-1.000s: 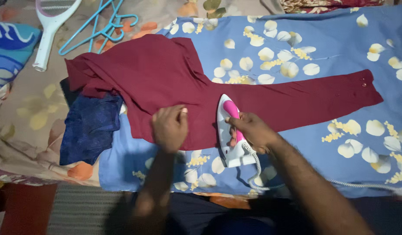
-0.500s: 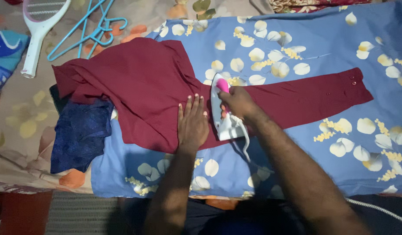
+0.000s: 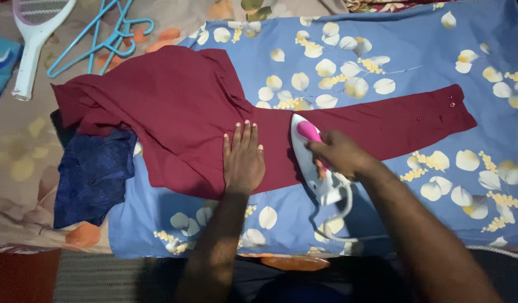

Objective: The person irons a maroon long-sleeved shirt laid out on a bed. They smooth the fabric with their hands and use a pink and white iron to press the sleeves and body of the shirt.

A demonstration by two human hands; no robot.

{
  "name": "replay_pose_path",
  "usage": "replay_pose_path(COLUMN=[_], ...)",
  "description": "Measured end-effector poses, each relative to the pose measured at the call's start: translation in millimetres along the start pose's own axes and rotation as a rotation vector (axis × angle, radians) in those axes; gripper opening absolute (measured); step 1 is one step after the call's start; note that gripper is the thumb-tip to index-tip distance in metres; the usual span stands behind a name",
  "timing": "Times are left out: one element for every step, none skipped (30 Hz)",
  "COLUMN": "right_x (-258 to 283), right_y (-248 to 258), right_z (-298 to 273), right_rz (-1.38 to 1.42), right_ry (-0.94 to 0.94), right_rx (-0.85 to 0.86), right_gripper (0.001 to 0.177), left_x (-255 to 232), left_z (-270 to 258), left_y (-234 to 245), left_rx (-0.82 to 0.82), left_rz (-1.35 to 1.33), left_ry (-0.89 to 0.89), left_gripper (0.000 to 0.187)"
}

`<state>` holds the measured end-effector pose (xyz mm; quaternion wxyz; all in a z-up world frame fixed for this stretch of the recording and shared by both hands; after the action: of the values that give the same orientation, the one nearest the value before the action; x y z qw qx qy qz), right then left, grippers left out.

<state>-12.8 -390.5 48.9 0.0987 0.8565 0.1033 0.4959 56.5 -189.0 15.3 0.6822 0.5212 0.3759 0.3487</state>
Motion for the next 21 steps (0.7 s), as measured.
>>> replay_pose_path(right_x=[5.6,11.1,16.6,22.4,28.2,32.7,35.3,35.6,35.9,35.6,36.0,32.2,23.3,14.5,4.6,-4.2,-14.4,-23.5,-30.4,-30.8,-30.6], right_y=[0.3,0.3,0.5,-0.1,0.6,2.7,3.8,4.3,4.9,5.2,8.4,12.2,15.2,17.4,17.9,19.7,24.0,28.7,30.8,31.3,32.4], right_z=[7.7,15.7,25.1,34.7,43.3,51.2,57.3,60.3,60.1,58.3,55.4,48.6,37.4,26.8,17.2,8.8,0.3,-7.7,-12.2,-12.4,-13.3], right_rz=[-0.024,-0.049,-0.031,-0.013,0.006,0.029,0.054,0.079,0.065,0.052,0.032,-0.017,-0.068,-0.118,-0.064,-0.01,0.036,0.083,0.13,0.146,0.163], right_ry=[0.024,0.047,0.057,0.066,0.077,0.072,0.065,0.057,0.072,0.087,0.103,0.107,0.108,0.11,0.093,0.076,0.042,0.008,-0.031,-0.024,-0.017], right_rx=[0.002,0.005,-0.002,-0.008,-0.015,-0.021,-0.027,-0.033,-0.025,-0.017,-0.011,-0.014,-0.015,-0.015,0.002,0.02,0.024,0.027,0.032,0.033,0.032], right_gripper=[0.035,0.037,0.036,0.034,0.033,0.031,0.03,0.029,0.029,0.029,0.029,0.03,0.031,0.032,0.031,0.03,0.03,0.03,0.03,0.029,0.029], left_x=[-0.2,-0.3,-0.6,-1.0,-1.3,-1.4,-1.8,-1.6,-1.9,-1.3,-2.2,-2.8,-3.8,-5.2,-6.2,-8.5,-11.2,-20.5,-30.0,-38.1,-47.3], left_z=[0.5,0.6,1.5,1.6,2.4,2.7,0.8,-1.1,-0.9,-0.4,1.4,2.3,2.0,3.6,4.4,4.8,5.7,8.9,10.1,11.1,13.3], left_y=[0.3,0.3,1.3,1.9,2.4,3.4,3.4,3.9,3.7,4.7,6.5,8.1,9.7,11.7,12.2,11.8,10.0,12.7,13.4,13.1,10.0], left_rx=[0.009,0.018,0.016,0.014,0.01,-0.005,-0.018,-0.03,-0.03,-0.03,-0.035,-0.022,-0.009,0.005,0.036,0.067,0.099,0.05,0.005,-0.04,-0.065], left_rz=[0.007,0.015,0.037,0.06,0.084,0.065,0.048,0.03,0.019,0.009,-0.006,-0.01,-0.015,-0.02,0.0,0.019,0.04,0.024,0.006,-0.011,-0.002], left_ry=[0.0,0.0,-0.009,-0.018,-0.028,-0.025,-0.025,-0.024,-0.021,-0.018,-0.014,-0.01,-0.004,0.003,0.03,0.057,0.083,0.035,-0.011,-0.057,-0.115], left_gripper=[0.061,0.061,0.062,0.062,0.063,0.062,0.062,0.061,0.061,0.061,0.061,0.062,0.062,0.063,0.064,0.065,0.066,0.065,0.064,0.063,0.063])
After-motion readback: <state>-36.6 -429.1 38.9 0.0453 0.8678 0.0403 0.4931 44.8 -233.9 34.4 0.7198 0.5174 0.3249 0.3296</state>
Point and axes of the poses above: each hand's wrist, its own z-axis towards the middle knuckle, its own y-axis out of the back of the hand, x = y × z, the point moved 8 cm from there along z, towards the middle knuckle, and after that the axes turned 2 degrees about z, right-handed, at the moved point
